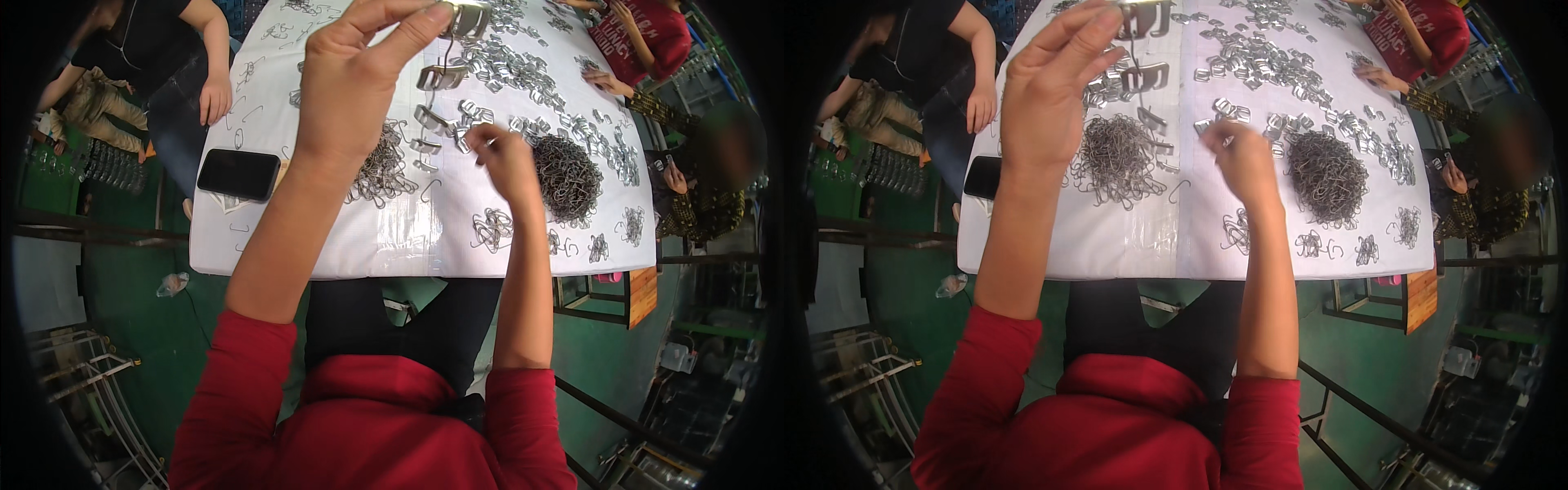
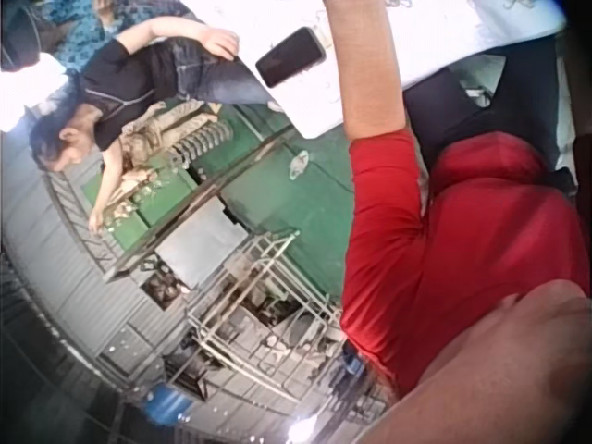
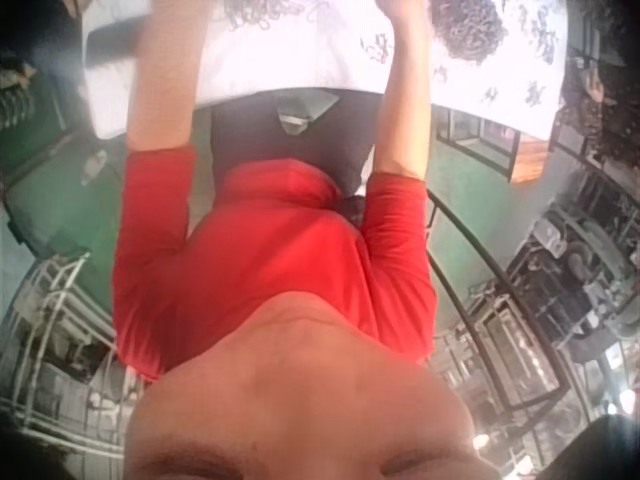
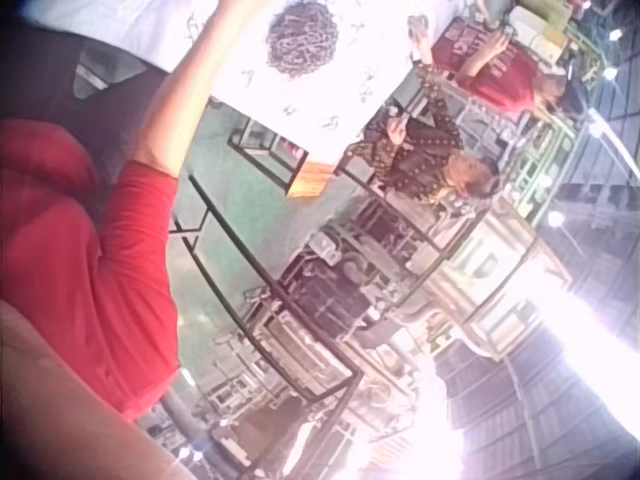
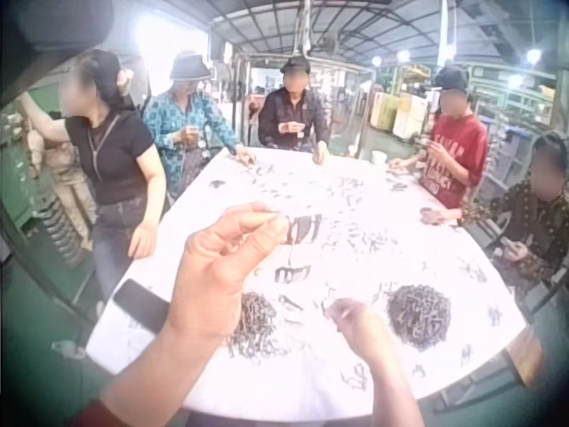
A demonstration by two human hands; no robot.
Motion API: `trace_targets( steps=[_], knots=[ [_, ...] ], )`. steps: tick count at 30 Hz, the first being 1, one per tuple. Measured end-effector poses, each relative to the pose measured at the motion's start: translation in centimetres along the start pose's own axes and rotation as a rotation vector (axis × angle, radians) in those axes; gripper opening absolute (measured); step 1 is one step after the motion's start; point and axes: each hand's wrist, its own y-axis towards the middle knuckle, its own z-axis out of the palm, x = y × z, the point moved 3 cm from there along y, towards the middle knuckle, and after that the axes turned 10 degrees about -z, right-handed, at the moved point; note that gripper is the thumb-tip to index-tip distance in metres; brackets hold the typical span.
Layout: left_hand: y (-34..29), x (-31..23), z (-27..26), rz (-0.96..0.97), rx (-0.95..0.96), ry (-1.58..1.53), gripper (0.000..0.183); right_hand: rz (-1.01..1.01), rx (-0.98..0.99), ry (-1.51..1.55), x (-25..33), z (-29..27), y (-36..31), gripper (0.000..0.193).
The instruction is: The person picks up metal hooks and metal plates from the table and links them together by hand before hanging them on a vertical rack.
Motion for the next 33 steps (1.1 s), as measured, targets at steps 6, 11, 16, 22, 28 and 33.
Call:
trace_targets(
  steps=[6, 11, 16, 22, 28, 33],
  knots=[
    [-0.1, -1.3, 0.4, -0.069, -0.061, -0.060, 0.012, -0.158, 0.409, -0.310, -4.2, 7.1, -1.2, 0.005],
    [0.5, -0.1, -1.5, -0.080, -0.025, -0.022, 0.015, -0.265, 0.381, -0.432, -3.6, 6.5, -2.1, 0.006],
    [-0.8, -1.7, -1.1, -0.005, 0.004, 0.157, 0.018, -0.066, 0.154, 0.409, 5.4, -1.8, -1.2, 0.014],
    [-1.0, -1.8, 0.3, -0.040, -0.044, 0.268, 0.019, -0.211, -0.294, 0.778, 13.1, -6.2, 0.4, 0.015],
    [-1.0, -2.2, 1.8, 0.022, -0.042, 0.308, 0.016, -0.215, -0.447, 0.666, 13.7, -6.6, 0.7, 0.017],
    [-1.3, -1.5, 3.1, 0.051, 0.010, 0.391, 0.017, -0.310, -0.550, 0.747, 13.1, -6.7, 0.7, 0.016]
  ],
)
